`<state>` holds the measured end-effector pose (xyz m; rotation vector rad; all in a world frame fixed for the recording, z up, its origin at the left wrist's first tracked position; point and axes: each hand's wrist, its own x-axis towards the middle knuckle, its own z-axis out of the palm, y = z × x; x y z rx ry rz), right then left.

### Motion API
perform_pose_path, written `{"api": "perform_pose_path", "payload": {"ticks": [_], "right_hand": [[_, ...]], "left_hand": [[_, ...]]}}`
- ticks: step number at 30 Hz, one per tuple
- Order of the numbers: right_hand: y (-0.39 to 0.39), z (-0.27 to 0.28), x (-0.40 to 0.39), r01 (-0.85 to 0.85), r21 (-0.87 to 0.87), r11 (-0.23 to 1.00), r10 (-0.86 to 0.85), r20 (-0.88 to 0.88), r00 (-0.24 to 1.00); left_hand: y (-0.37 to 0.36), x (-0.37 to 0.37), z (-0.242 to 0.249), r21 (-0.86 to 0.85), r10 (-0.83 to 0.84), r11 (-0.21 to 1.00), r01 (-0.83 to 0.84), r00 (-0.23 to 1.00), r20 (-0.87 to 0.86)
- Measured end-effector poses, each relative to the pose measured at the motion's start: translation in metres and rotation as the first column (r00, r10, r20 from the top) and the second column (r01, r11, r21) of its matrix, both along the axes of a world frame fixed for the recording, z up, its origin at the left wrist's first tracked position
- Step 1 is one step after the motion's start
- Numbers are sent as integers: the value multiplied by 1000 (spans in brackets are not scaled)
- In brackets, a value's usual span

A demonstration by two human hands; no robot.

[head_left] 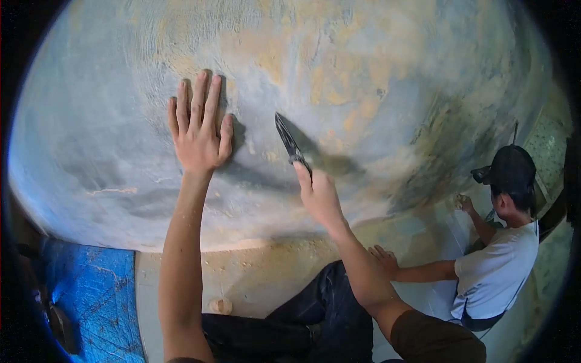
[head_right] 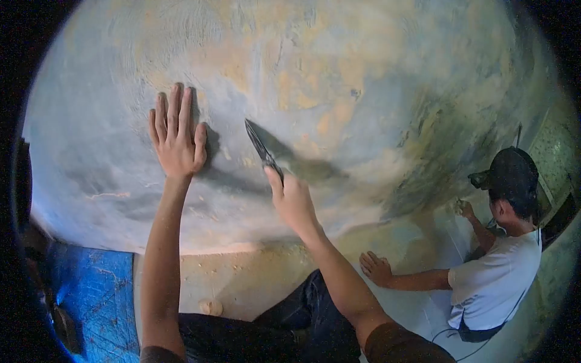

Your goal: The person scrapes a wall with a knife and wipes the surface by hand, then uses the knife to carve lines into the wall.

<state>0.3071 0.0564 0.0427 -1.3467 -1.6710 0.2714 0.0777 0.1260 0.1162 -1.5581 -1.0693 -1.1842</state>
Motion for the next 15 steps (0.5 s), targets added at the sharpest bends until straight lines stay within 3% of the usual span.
{"api": "perform_pose_path", "payload": {"ticks": [3,6,7,9,10,11,13,15], "right_hand": [[-12,2,-6,-90,31,995,94,-214,972],[-34,-51,15,-145,-141,979,120,-175,977],[-41,-85,20,-112,-145,983,88,-160,983],[-54,-139,27,-124,-175,977,94,-168,981],[-61,-158,30,-167,-211,963,128,-187,974],[-62,-179,31,-207,-278,938,141,-238,961],[-71,-211,35,-283,-421,862,144,-331,933],[-79,-213,26,-463,-469,752,79,-633,770]], "left_hand": [[-5,-7,-6,-27,7,1000,-7,1000,-17],[-30,-19,-23,-120,-152,980,158,987,55],[-47,-20,-35,-89,-328,933,348,927,182],[-96,-23,-67,-206,-349,868,452,851,393],[-126,-15,-76,-287,-329,797,531,780,532],[-154,-12,-83,-356,-343,606,711,638,689],[-208,-1,-66,-488,-277,146,860,509,815],[-243,6,-51,-564,-464,-54,824,480,745]]}}
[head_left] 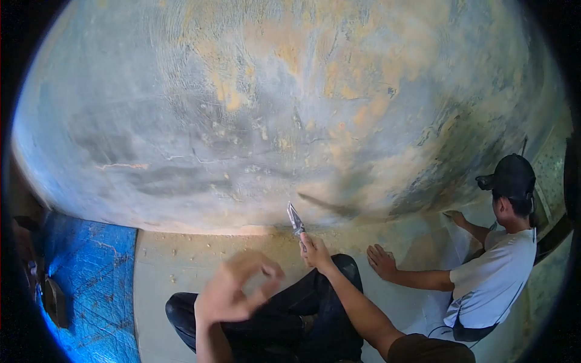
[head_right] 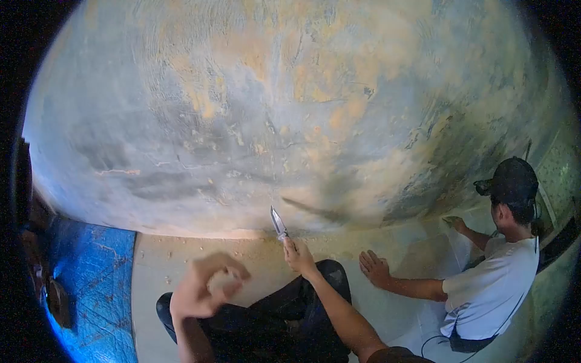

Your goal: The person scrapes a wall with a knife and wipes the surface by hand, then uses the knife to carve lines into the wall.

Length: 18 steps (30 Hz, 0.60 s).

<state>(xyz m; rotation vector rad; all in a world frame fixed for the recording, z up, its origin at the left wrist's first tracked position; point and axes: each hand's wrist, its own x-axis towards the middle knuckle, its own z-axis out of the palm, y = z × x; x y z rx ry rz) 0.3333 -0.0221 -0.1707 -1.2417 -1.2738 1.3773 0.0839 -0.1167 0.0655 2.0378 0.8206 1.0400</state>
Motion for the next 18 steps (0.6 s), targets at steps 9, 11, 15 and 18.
{"api": "perform_pose_path", "payload": {"ticks": [9,11,15,18], "right_hand": [[-6,-17,-14,-239,-403,883,63,-404,913],[-2,-26,-14,-250,-424,870,63,-407,911],[0,-28,-17,-224,-441,869,62,-353,934],[3,-38,-17,-227,-442,868,79,-328,941]], "left_hand": [[-88,50,105,405,-19,881,244,874,-486],[-88,64,110,512,96,836,199,864,-494],[-87,88,111,590,253,792,160,793,-554],[-86,98,109,589,278,791,165,761,-586]]}}
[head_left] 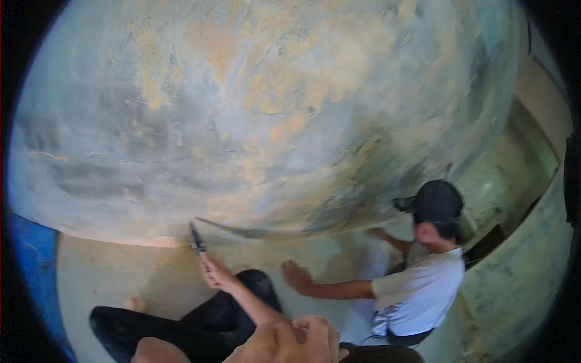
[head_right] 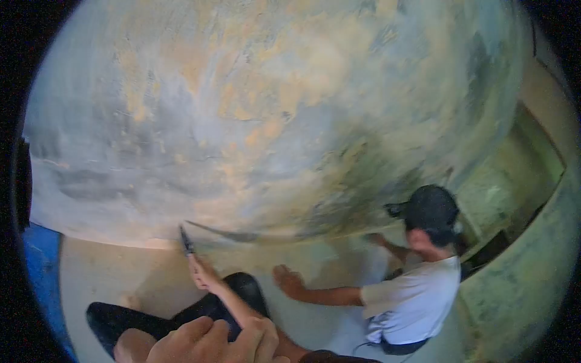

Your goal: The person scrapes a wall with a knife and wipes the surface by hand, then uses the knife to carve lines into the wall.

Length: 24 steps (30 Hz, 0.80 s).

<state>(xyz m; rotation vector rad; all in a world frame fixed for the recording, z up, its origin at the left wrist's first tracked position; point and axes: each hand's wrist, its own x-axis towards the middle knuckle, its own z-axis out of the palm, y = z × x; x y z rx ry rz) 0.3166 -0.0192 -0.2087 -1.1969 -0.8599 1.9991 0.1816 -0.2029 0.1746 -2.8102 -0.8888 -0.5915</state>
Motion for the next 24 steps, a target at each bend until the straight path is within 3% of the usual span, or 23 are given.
{"api": "perform_pose_path", "payload": {"ticks": [3,8,11,12,14,15,16,18,19,21,24], "right_hand": [[-3,-8,8,40,-79,996,-39,16,999],[-3,-9,13,32,-77,996,-38,-70,997],[-3,-15,6,80,-146,986,-89,-54,995],[-2,-17,7,-2,-201,980,-42,-212,976],[-6,-19,9,-46,-83,995,36,-123,992],[-1,-20,18,-92,-141,986,46,-302,952],[-2,-14,14,-80,-132,988,60,-149,987],[-8,15,16,-80,-104,991,77,-29,997],[-14,32,12,9,-108,994,-1,77,997],[-2,16,22,-29,-116,993,34,41,999],[-5,9,21,1,-78,997,8,109,994]], "left_hand": [[4,11,-6,-154,-168,972,176,984,63],[5,28,-12,-400,-443,797,453,888,123],[0,38,-16,-409,-505,733,543,838,208],[-1,38,-21,-393,-516,715,578,816,260],[-3,45,-48,-363,-509,692,623,779,366],[2,46,-59,-338,-489,699,630,766,417],[-2,40,-62,-299,-466,719,628,754,463],[-1,39,-38,-221,-442,764,606,741,505],[-4,43,-33,-310,-424,738,600,769,478],[-4,47,-28,-465,-395,671,578,809,436],[-19,22,-3,-612,-166,716,335,934,317]]}}
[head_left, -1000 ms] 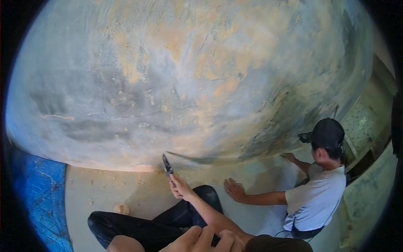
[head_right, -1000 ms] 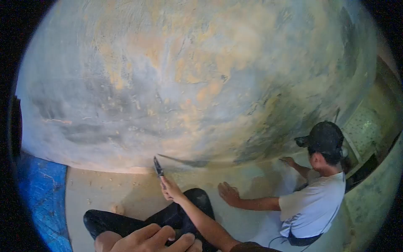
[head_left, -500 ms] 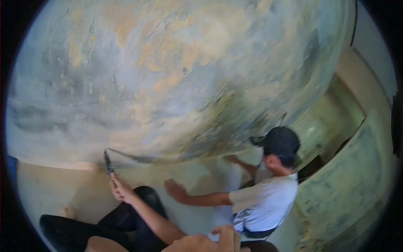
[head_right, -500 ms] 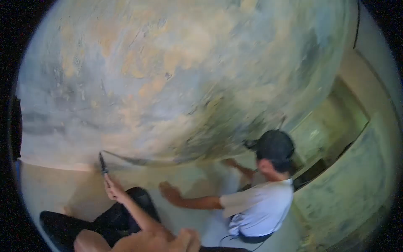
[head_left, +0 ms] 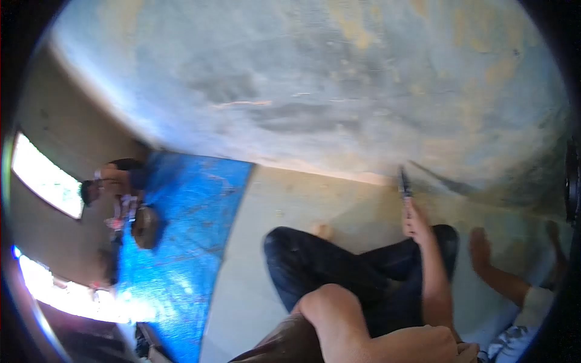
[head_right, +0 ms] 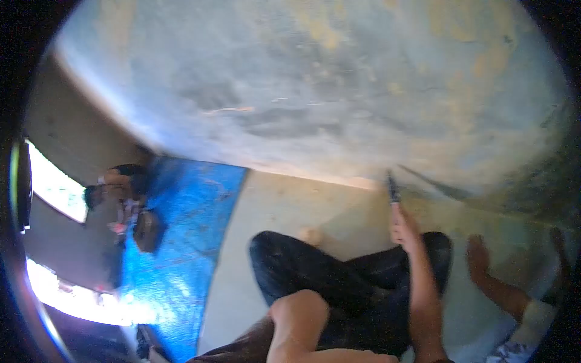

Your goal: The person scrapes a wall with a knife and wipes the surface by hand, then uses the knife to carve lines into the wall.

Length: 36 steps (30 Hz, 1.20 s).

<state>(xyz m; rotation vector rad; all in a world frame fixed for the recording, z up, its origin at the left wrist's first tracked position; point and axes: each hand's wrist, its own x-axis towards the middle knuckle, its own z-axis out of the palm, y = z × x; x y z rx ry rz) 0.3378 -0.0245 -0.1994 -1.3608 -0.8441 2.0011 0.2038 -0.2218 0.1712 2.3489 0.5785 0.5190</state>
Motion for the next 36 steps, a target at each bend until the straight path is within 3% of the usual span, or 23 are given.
{"api": "perform_pose_path", "payload": {"ticks": [2,3,4,6,9,11,13,14,15,16,17,18,19,20,22,24,25,26,27,28,31,34,36], "right_hand": [[1,-4,-1,25,11,1000,-26,78,997],[-2,0,0,26,6,1000,-26,18,1000],[6,-36,12,-30,-40,999,23,-160,987],[11,-42,7,67,-38,997,-66,19,998],[8,-41,9,44,74,996,-49,59,997],[9,-47,-1,55,62,997,-54,-12,998],[8,-59,23,50,7,999,-47,-219,975],[12,-94,30,57,-36,998,-66,-408,911],[10,-80,22,86,-130,988,-143,-535,832],[13,-69,21,48,-266,963,-181,-503,845],[11,-50,14,-7,-169,986,-68,-431,900],[14,-58,13,-93,-135,987,2,-557,830],[4,-12,-1,13,-21,1000,-17,-204,979],[2,4,-9,71,22,997,-67,-139,988],[4,4,-3,54,199,979,-24,-151,988],[5,0,1,54,319,946,-62,13,998],[4,-1,5,72,348,935,-77,-1,997],[-3,17,-10,85,380,921,-86,-15,996],[0,21,-8,99,414,905,-91,-38,995],[4,21,-7,109,498,860,-97,-50,994],[12,44,-2,142,696,703,-101,-100,990],[35,86,19,228,773,592,-151,-171,974],[52,125,22,280,820,499,-198,-207,958]], "left_hand": [[7,-19,10,122,125,986,-114,989,-84],[5,-27,14,186,185,970,-158,972,-144],[2,-34,18,251,246,949,-193,948,-203],[2,-47,7,416,328,885,-208,913,-241],[-1,-63,-22,436,344,875,-211,904,-253],[-10,-69,-15,397,347,894,-209,883,-316],[-3,-63,1,316,293,935,-162,853,-432],[1,-62,1,260,231,957,-126,874,-427],[5,-62,-1,201,168,975,-89,892,-420],[13,-61,-17,133,90,990,-47,938,-334],[17,-54,-26,70,84,995,-66,951,-298],[21,-45,-35,7,81,997,-82,962,-260],[44,-47,-54,173,76,984,-46,982,-173],[67,-48,-73,347,76,937,-41,993,-86],[106,-52,-93,258,160,955,-148,987,-23],[140,-64,-115,-10,345,939,-345,938,34],[157,-70,-127,-10,443,897,-443,897,16],[159,-85,-115,-143,582,810,-568,809,80],[174,-97,-129,-130,613,790,-599,767,189],[190,-107,-144,-84,632,767,-636,724,276],[218,-127,-160,219,658,645,-732,678,328],[240,-116,-176,637,756,297,-711,583,298],[256,-123,-191,623,764,296,-724,571,300]]}}
